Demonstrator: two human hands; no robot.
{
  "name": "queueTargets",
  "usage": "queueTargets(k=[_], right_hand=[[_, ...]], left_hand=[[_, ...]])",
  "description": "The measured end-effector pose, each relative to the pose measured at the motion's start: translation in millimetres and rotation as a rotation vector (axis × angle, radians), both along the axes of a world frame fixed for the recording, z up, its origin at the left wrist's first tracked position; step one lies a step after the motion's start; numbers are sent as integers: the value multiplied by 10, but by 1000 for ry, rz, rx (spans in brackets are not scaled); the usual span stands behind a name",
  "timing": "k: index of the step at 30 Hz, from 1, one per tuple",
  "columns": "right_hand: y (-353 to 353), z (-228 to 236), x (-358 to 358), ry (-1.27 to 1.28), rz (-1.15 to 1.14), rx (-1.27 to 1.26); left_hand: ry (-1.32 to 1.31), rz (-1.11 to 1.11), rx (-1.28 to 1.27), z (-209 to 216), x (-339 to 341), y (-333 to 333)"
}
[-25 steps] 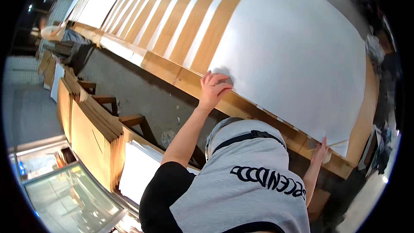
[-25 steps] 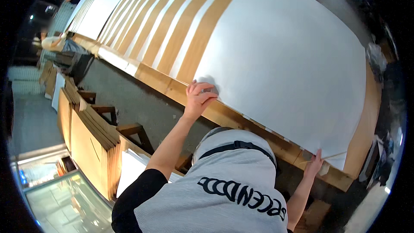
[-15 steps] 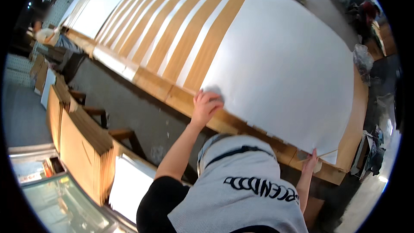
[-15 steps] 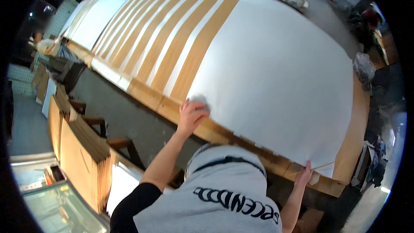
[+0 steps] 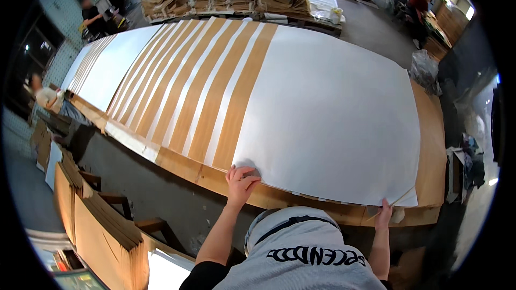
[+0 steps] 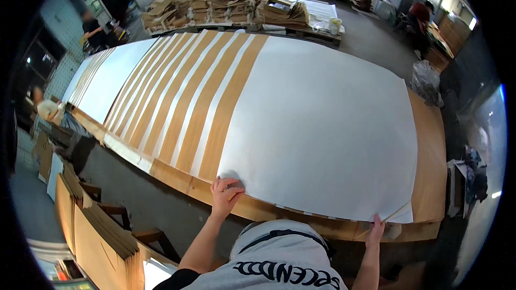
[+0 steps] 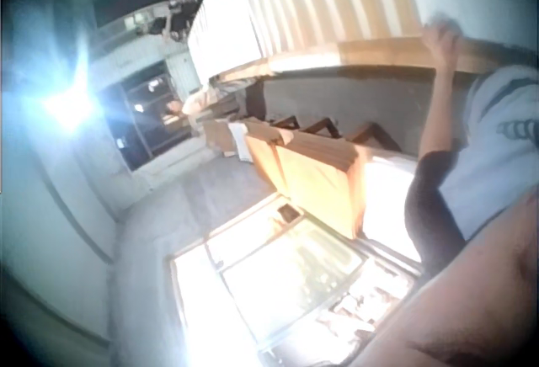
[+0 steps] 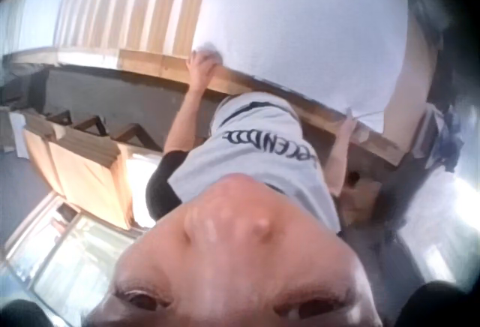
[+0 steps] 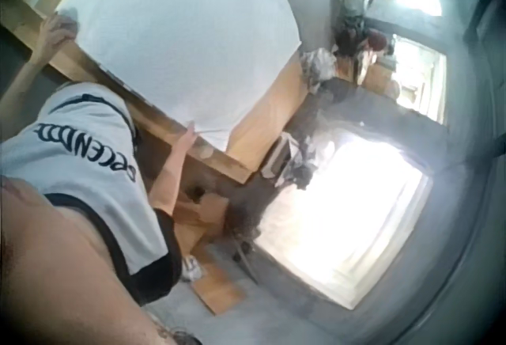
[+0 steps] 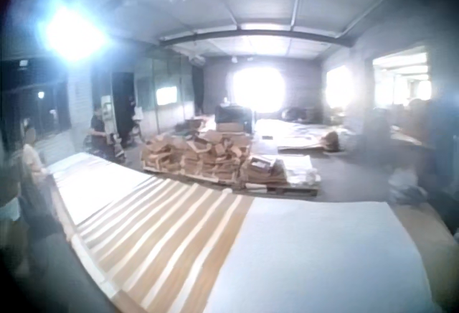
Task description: The person repeatedly picks up large sheets of paper and places them onto a long wooden structure. They smooth the sheets down with their hands and a thin stick, repeating the process for multiple sheets along the length of the structure.
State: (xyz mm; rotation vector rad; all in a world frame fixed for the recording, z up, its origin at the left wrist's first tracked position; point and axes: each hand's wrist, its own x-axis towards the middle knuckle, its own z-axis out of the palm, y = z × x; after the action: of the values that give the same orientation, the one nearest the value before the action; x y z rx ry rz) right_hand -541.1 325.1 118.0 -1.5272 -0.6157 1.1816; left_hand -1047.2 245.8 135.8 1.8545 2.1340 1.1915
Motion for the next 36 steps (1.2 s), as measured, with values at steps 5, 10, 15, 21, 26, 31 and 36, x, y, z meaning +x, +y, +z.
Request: queueTargets(k=[5, 10, 15, 21, 26, 31, 36], right_hand=[[-24, -28, -58, -48, -25, -56], [-66, -137, 90, 84, -51, 12], [183, 288, 20, 61, 96, -135], [-89, 68, 367, -64, -161, -181], [-85, -38, 169, -64, -272, -125], [-90, -83, 196, -88, -234, -154], [-291, -60, 246, -662, -314, -48]], left_hand=[[9, -17, -1, -10, -57, -3], [-31, -50, -12, -20, 37, 115], [-166, -47, -4, -128, 77, 92], [100, -125, 20, -6, 218, 122], [164, -129, -27, 101, 206, 88], [106, -136, -82, 99, 213, 74], [114, -137, -113, 102, 282, 64]])
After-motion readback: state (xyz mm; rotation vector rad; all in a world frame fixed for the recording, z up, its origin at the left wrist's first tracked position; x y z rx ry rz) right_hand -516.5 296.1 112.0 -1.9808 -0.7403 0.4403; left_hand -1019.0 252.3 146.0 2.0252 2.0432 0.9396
